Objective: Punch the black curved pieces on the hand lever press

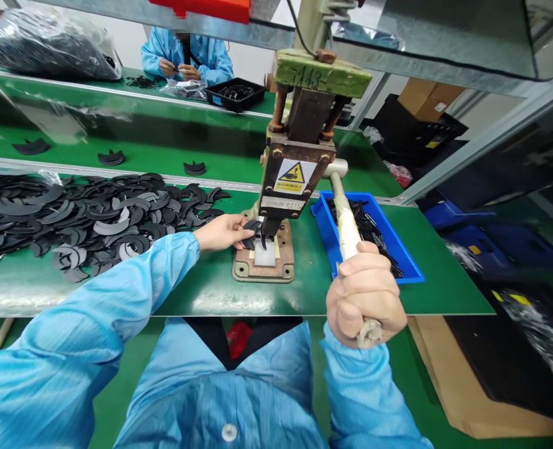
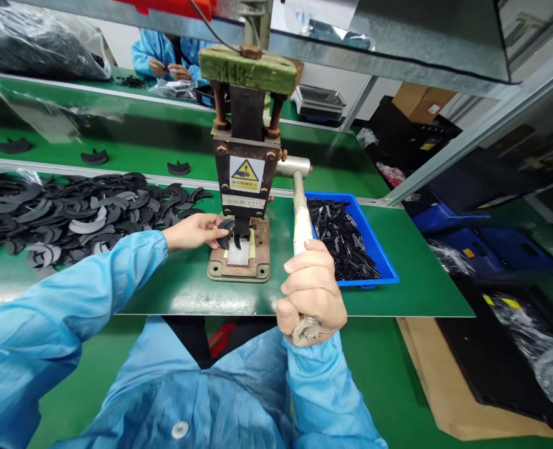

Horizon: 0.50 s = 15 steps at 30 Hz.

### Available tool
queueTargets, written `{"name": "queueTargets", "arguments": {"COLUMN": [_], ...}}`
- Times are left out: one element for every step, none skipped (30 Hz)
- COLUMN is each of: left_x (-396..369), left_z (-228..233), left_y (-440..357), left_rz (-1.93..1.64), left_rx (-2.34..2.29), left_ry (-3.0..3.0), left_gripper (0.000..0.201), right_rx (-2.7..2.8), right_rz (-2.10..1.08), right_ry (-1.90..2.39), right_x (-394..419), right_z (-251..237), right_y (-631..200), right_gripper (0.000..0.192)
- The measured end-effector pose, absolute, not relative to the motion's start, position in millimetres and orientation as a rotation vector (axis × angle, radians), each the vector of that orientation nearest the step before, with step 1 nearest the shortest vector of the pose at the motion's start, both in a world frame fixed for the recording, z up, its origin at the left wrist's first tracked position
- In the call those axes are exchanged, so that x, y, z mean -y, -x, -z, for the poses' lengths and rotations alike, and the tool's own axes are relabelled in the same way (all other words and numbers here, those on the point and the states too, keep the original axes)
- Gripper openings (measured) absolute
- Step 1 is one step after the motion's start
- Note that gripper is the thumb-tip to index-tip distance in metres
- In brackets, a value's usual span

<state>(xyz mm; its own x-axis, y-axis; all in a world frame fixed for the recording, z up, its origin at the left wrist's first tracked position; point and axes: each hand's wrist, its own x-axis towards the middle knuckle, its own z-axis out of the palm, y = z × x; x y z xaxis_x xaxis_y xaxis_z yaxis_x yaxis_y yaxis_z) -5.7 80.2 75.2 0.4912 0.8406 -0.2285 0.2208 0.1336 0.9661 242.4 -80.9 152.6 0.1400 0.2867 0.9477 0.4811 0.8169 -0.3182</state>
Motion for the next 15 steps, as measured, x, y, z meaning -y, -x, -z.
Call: {"name": "queueTargets", "arguments": {"left_x": [-79.4,-78.7,-78.2,-78.1,-78.3,-78.8,-79.7,-80.8,-82.0,-83.3,-84.4,-85.2,-85.7,-85.9,-85.8], "left_z": [-75.7,-76.3,-77.2,-78.4,-79.8,-81.2,-82.5,-83.7,-84.6,-85.4,-86.0,-86.6,-87.3,-88.1,-89.1], "left_y": [5.7,5.4,5.0,4.4,3.7,2.8,1.7,0.4,-0.9,-2.3,-3.7,-4.8,-5.8,-6.5,-6.9], "left_rz": [-0.586,-0.584,-0.576,-0.563,-0.545,-0.525,-0.504,-0.482,-0.458,-0.436,-0.417,-0.403,-0.394,-0.386,-0.378], "left_rx": [-1.019,-1.032,-1.044,-1.053,-1.058,-1.064,-1.072,-1.084,-1.102,-1.124,-1.145,-1.162,-1.173,-1.180,-1.185], "left_ry": [-1.403,-1.407,-1.409,-1.408,-1.401,-1.390,-1.372,-1.351,-1.330,-1.311,-1.296,-1.286,-1.279,-1.273,-1.263], "left_gripper": [0.040,0.039,0.039,0.039,0.038,0.038,0.037,0.037,0.036,0.035,0.034,0.032,0.031,0.030,0.029], "right_rx": [1.452,1.457,1.468,1.478,1.486,1.490,1.491,1.490,1.483,1.473,1.460,1.444,1.426,1.412,1.404], "right_rz": [0.167,0.169,0.161,0.150,0.141,0.135,0.134,0.138,0.144,0.148,0.151,0.154,0.157,0.158,0.157], "right_ry": [0.654,0.660,0.673,0.692,0.711,0.727,0.736,0.740,0.738,0.729,0.716,0.702,0.686,0.672,0.663], "right_x": [80.7,80.9,81.5,82.5,83.5,84.5,85.1,85.3,85.0,84.2,82.9,81.5,80.1,78.9,78.1], "right_z": [-152.4,-152.3,-152.4,-152.5,-152.6,-152.8,-152.9,-153.1,-153.2,-153.4,-153.5,-153.6,-153.5,-153.1,-152.5], "right_y": [-242.5,-242.9,-243.5,-244.2,-244.9,-245.4,-245.7,-245.6,-245.2,-244.5,-243.6,-242.6,-241.6,-240.8,-240.2], "right_gripper": [0.039,0.038,0.037,0.036,0.035,0.035,0.035,0.035,0.036,0.037,0.038,0.039,0.039,0.040,0.040]}}
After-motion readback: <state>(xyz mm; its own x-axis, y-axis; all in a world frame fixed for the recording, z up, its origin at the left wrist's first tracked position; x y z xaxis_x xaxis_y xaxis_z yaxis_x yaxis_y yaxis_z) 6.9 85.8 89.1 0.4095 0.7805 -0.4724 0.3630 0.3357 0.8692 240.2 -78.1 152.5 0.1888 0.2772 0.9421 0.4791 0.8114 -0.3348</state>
